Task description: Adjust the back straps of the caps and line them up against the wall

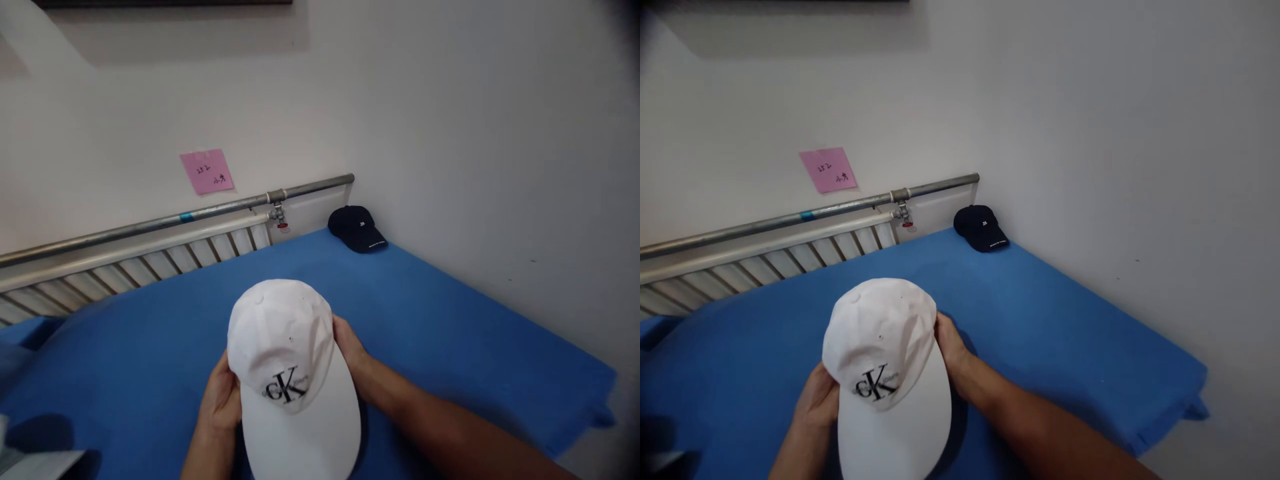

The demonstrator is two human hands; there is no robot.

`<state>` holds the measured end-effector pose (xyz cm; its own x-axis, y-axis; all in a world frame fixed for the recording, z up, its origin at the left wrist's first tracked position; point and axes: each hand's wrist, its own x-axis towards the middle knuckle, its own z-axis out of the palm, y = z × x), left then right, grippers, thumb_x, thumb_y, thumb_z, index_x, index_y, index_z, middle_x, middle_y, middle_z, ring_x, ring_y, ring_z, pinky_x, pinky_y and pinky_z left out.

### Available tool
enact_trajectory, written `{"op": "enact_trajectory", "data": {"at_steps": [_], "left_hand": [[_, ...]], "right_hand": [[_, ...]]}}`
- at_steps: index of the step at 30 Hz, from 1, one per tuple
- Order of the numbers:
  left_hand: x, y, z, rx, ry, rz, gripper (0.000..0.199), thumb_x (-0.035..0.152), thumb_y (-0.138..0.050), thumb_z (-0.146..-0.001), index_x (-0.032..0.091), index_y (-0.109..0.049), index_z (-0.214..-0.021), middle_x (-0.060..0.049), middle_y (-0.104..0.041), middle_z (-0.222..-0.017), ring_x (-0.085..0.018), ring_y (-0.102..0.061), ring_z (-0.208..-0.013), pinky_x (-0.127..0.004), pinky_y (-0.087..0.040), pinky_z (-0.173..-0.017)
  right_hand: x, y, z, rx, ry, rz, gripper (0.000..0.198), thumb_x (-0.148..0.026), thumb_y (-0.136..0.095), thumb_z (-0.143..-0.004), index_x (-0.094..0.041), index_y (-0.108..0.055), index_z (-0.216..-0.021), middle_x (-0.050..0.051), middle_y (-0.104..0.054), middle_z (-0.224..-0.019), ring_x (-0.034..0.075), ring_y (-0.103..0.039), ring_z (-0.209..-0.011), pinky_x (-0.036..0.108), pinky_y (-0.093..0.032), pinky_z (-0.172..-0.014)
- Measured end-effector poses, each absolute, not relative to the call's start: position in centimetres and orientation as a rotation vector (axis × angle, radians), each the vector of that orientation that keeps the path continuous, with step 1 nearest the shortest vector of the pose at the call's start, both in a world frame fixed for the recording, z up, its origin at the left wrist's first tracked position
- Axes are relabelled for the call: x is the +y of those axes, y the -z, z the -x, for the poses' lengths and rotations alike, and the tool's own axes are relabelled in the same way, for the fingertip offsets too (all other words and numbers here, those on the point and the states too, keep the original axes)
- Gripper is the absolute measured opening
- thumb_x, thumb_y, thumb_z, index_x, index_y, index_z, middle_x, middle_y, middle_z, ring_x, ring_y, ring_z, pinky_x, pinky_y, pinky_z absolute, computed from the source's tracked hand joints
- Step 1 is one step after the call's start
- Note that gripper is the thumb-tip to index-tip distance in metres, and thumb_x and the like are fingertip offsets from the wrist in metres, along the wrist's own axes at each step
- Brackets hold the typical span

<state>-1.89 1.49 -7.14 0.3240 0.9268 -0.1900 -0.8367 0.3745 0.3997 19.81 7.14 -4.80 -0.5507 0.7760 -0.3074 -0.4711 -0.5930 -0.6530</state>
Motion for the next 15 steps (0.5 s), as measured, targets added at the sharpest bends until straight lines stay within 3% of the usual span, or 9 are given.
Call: {"op": "enact_trajectory", "data": {"at_steps": [7, 11, 15], "left_hand": [[1.7, 7.6, 2.6, 0.5, -1.362, -0.116, 0.033, 0.024, -0.043, -0.091, 0.011, -0.073, -0.092, -0.011, -0.075, -0.086, -0.023, -0.071, -0.083, -0.039, -0.045, -0.098], [1.8, 7.5, 2.4, 0.581, -1.408, -0.099, 0.032, 0.025, -0.045, -0.09, 0.011, -0.074, -0.087, -0.011, -0.075, -0.084, -0.022, -0.071, -0.079, -0.038, -0.049, -0.093], [1.8, 7.7, 2.7, 0.577, -1.374, -0.102, 0.032, 0.023, -0.045, -0.09, 0.009, -0.074, -0.09, -0.012, -0.075, -0.088, -0.024, -0.071, -0.083, -0.039, -0.048, -0.095]], "right_hand": [[8.9, 4.0, -18.8, -0.419, -2.315, 0.541, 0.041, -0.049, -0.044, -0.087, -0.019, -0.064, -0.108, 0.004, -0.072, -0.085, 0.023, -0.066, -0.088, 0.041, -0.044, -0.089], [9.7, 3.8, -19.1, -0.391, -2.214, 0.601, 0.029, -0.033, -0.046, -0.09, -0.018, -0.063, -0.107, 0.003, -0.073, -0.083, 0.02, -0.067, -0.085, 0.038, -0.044, -0.092], [9.9, 3.0, -19.1, -0.377, -2.288, 0.602, 0.031, -0.033, -0.042, -0.092, -0.016, -0.064, -0.104, 0.003, -0.073, -0.075, 0.021, -0.068, -0.082, 0.038, -0.044, -0.092]]}}
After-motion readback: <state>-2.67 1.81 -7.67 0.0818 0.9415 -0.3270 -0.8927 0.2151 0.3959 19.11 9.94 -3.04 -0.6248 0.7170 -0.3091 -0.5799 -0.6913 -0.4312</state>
